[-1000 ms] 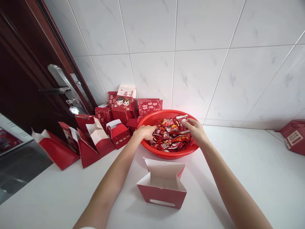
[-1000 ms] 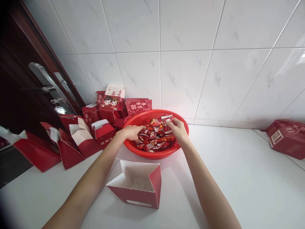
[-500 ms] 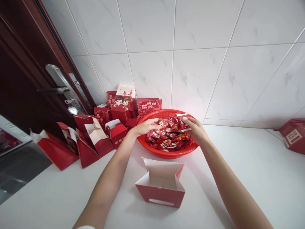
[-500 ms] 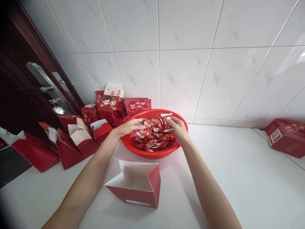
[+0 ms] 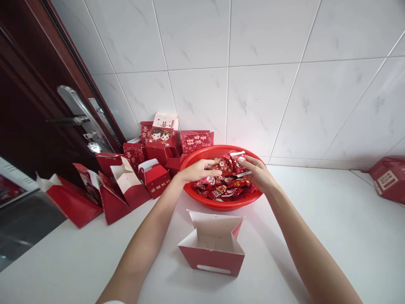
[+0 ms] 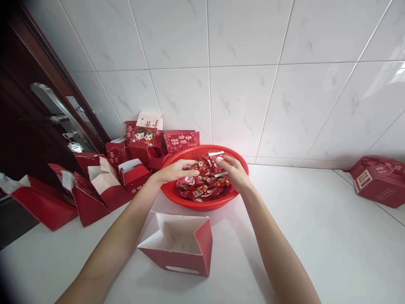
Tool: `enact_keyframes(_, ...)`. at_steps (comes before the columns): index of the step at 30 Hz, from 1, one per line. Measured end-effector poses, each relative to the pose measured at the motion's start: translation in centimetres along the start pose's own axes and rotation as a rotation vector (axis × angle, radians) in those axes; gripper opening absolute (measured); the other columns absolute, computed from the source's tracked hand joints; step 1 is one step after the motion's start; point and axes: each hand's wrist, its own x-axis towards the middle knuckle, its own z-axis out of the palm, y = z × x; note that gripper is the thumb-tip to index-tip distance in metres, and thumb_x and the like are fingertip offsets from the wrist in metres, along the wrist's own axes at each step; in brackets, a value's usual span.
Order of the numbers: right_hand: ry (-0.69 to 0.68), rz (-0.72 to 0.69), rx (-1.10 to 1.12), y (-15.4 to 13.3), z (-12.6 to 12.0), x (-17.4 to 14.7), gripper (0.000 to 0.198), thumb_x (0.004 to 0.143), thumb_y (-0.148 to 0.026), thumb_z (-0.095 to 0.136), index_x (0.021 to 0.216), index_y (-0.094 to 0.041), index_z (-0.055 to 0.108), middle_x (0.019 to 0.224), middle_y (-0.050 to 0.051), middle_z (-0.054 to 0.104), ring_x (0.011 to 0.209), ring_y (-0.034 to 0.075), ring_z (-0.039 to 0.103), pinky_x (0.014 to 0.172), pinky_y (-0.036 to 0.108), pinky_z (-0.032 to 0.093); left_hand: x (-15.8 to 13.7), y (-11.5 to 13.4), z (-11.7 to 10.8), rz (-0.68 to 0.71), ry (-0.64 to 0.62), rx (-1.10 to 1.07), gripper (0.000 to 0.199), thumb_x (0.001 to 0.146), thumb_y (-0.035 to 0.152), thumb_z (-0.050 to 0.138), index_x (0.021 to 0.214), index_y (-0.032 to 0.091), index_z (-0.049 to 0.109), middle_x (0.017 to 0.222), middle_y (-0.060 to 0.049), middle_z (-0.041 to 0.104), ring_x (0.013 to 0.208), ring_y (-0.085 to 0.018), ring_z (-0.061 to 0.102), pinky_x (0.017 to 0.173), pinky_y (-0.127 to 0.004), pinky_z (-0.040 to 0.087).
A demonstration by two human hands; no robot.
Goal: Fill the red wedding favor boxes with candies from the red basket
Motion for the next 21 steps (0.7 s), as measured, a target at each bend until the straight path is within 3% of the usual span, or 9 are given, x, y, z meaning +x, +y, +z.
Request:
enact_keyframes(5,-0.001,-0.019,0.017,0.1,-0.1,0.1,0.035,0.068,-0.046,0.088,0.092,-0.022,0.076,0.085,0.002,0.075,0.077,0.018,0.069,0.073,0.031,0.057,-0.3,0.8,0.3,0.067,-0.045,0.041,0.048,0.073,0.058,0.079,0.094,0.015,0.077,0.101,-0.007,0.077,0.107,-0.030,0.068,0.099,-0.041,0.052)
enact_keyframes(15,-0.013,-0.022,0.055,-0.1,-0.2,0.1,0.033,0.068,-0.044,0.089,0.089,-0.021,0.076,0.084,0.002,0.075,0.075,0.018,0.070,0.073,0.032,0.058,-0.5,1.0,0.6,0.154,-0.010,0.145,0.041,0.075,0.055,0.077,0.080,0.015,0.072,0.076,-0.002,0.068,0.078,-0.022,0.065,0.076,-0.034,0.054)
enact_keyframes(21,-0.019,-0.004,0.085,-0.1,-0.3,0.1,0.032,0.068,-0.043,0.089,0.089,-0.021,0.078,0.083,0.001,0.075,0.075,0.017,0.068,0.071,0.029,0.057,-0.7,1.6,0.5,0.165,-0.032,0.135,0.039,0.077,0.052,0.076,0.074,0.015,0.066,0.072,0.001,0.062,0.073,-0.019,0.059,0.072,-0.031,0.049)
